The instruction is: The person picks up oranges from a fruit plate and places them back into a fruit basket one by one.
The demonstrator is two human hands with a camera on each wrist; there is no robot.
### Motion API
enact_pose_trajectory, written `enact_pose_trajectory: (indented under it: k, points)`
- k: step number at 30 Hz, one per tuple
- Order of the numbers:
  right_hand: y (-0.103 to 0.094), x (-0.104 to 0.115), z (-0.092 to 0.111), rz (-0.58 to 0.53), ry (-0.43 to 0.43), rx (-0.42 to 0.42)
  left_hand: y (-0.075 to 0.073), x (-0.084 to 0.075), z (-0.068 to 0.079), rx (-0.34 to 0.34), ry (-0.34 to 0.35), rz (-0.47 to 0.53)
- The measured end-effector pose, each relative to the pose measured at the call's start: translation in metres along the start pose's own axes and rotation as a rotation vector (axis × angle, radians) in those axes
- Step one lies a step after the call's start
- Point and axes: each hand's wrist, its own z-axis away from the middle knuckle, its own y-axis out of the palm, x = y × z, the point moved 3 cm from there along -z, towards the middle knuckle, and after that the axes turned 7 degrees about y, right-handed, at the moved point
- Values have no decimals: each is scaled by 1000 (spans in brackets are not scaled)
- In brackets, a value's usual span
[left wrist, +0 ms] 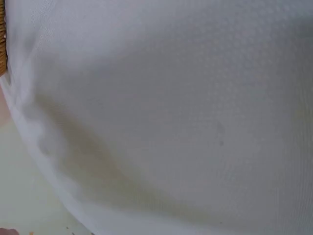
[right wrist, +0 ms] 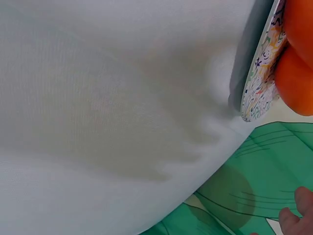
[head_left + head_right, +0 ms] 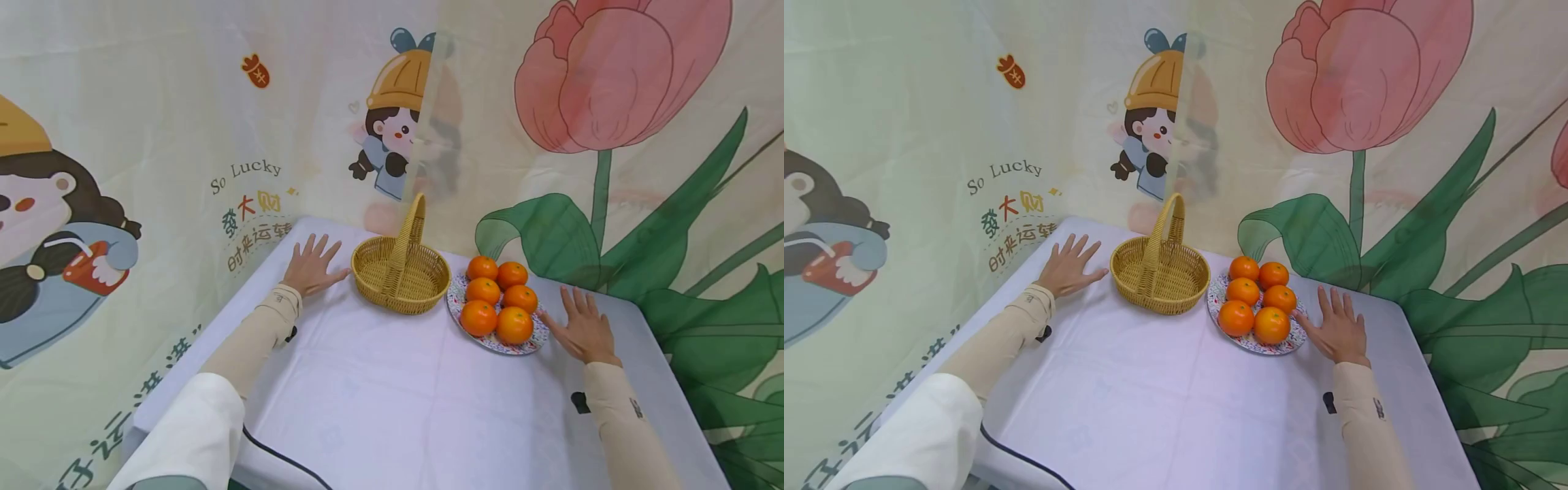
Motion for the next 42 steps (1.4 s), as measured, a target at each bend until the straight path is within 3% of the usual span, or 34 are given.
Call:
enact_pose_trajectory:
  k: [3,5,7,10,12,14,19,27,34,42]
  points:
    - [-4,0,-2,0,5,-4,-3,0,-5,-14,-6,32]
    - [-8,1,-2,-44,23,-16,-6,0,-8,-51,-43,112]
    - [-11,3,-2,-136,61,-46,-10,1,-10,-114,-104,273]
    - [-10,11,0,-362,138,-103,-13,-1,-10,-220,-201,560]
    - [-5,17,4,-496,169,-134,-9,-6,-9,-248,-237,703]
    - [2,24,8,-590,185,-145,-1,-11,-9,-239,-249,780]
    - [19,40,18,-662,185,-166,17,-26,-12,-195,-225,842]
    - [33,46,26,-681,209,-139,32,-38,-20,-167,-204,841]
    - [44,51,30,-693,192,-120,40,-41,-20,-187,-141,921]
    - [52,50,29,-706,208,-78,44,-41,-19,-195,-155,940]
